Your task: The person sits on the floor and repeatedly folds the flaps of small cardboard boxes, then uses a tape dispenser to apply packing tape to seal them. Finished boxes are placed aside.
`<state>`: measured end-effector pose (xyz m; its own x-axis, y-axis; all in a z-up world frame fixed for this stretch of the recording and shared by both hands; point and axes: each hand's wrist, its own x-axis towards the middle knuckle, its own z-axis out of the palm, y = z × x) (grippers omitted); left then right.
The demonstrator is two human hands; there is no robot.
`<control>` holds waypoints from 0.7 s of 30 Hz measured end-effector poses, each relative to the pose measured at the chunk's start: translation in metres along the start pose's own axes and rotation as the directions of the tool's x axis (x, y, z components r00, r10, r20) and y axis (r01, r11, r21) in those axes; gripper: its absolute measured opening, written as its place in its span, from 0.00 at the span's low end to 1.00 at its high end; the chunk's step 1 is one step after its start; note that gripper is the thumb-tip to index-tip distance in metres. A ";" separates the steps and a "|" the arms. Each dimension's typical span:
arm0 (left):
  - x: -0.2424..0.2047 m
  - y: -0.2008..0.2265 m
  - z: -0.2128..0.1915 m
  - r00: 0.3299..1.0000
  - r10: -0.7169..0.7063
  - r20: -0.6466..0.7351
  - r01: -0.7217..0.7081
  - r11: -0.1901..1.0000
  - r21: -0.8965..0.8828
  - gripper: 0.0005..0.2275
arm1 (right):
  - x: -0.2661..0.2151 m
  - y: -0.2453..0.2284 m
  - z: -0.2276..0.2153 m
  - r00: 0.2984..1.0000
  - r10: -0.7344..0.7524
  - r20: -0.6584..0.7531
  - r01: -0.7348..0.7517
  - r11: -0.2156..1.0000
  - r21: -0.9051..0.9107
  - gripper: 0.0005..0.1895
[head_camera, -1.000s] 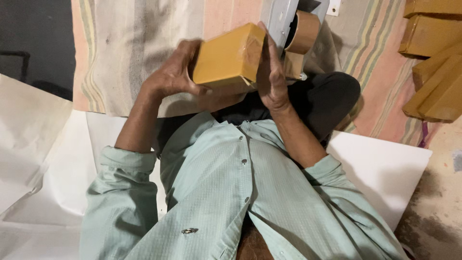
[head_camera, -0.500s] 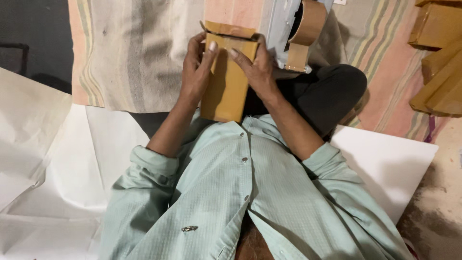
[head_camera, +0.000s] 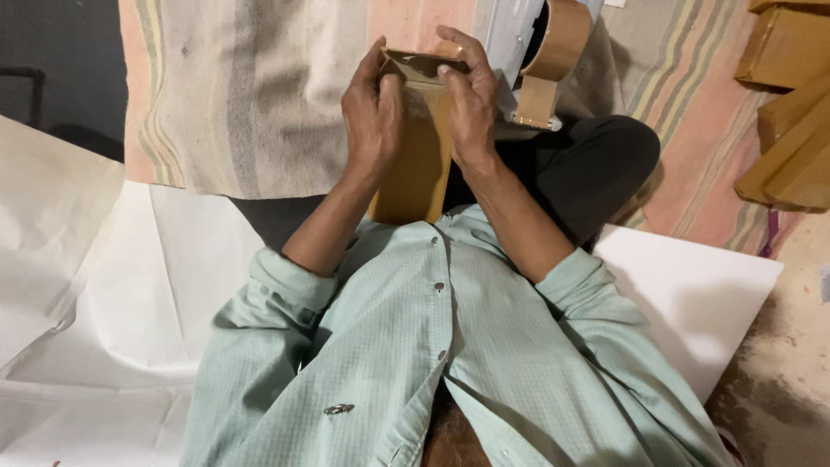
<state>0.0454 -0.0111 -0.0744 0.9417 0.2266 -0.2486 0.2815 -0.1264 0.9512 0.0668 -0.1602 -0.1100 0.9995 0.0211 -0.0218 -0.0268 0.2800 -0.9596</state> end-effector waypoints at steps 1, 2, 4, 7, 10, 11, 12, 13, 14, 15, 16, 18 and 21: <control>-0.001 -0.002 0.002 1.000 0.021 0.009 -0.021 1.000 0.020 0.26 | 0.001 -0.001 0.001 1.000 -0.002 -0.009 0.002 1.000 -0.001 0.17; -0.001 -0.005 0.004 0.993 0.116 0.004 -0.116 0.993 0.028 0.26 | 0.003 -0.002 0.001 1.000 -0.006 -0.016 0.006 1.000 -0.001 0.15; -0.003 -0.010 0.008 0.953 0.303 0.001 -0.302 0.952 0.044 0.25 | 0.006 -0.004 0.000 1.000 -0.004 -0.008 0.004 0.999 -0.038 0.15; -0.010 -0.021 0.013 0.813 0.580 -0.052 -0.559 0.802 0.211 0.23 | 0.001 -0.007 -0.004 0.999 0.026 0.038 -0.022 0.996 -0.091 0.19; -0.012 -0.027 0.017 0.834 0.542 -0.106 -0.539 0.840 0.059 0.16 | -0.003 -0.008 -0.007 0.994 0.095 0.062 -0.089 0.992 -0.092 0.22; -0.014 -0.028 0.018 0.908 0.410 -0.086 -0.404 0.911 0.078 0.14 | -0.005 -0.007 -0.007 0.989 0.143 0.040 -0.136 0.982 -0.132 0.20; -0.011 -0.027 0.017 0.959 0.277 -0.063 -0.270 0.958 0.096 0.12 | -0.003 -0.006 -0.006 0.983 0.181 0.017 -0.176 0.970 -0.169 0.19; -0.009 -0.026 0.016 0.990 0.138 -0.036 -0.133 0.985 0.114 0.11 | 0.000 -0.005 -0.006 0.985 0.162 0.054 -0.154 0.979 -0.137 0.18; -0.008 -0.025 0.015 0.989 0.145 -0.033 -0.142 0.987 0.078 0.12 | 0.000 -0.003 -0.006 0.985 0.147 0.086 -0.138 0.985 -0.104 0.18; -0.008 -0.026 0.014 0.988 0.152 -0.029 -0.150 0.988 0.041 0.14 | 0.000 -0.001 -0.008 0.984 0.131 0.117 -0.123 0.990 -0.071 0.19; -0.006 -0.026 0.013 0.986 0.162 -0.027 -0.162 0.987 0.003 0.15 | 0.001 0.002 -0.009 0.986 0.123 0.109 -0.112 0.989 -0.102 0.17; -0.003 -0.027 0.012 0.984 0.173 -0.051 -0.173 0.985 0.021 0.17 | 0.002 0.006 -0.013 0.990 0.111 0.092 -0.094 0.982 -0.166 0.13; -0.005 -0.030 0.009 0.918 0.371 -0.139 -0.359 0.928 0.103 0.11 | 0.002 0.009 -0.014 0.962 0.236 0.136 -0.235 0.972 -0.025 0.09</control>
<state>0.0342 -0.0167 -0.1031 0.9437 0.2950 0.1498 -0.0582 -0.2978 0.9528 0.0682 -0.1710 -0.1230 0.9535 0.2168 -0.2092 -0.2604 0.2435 -0.9343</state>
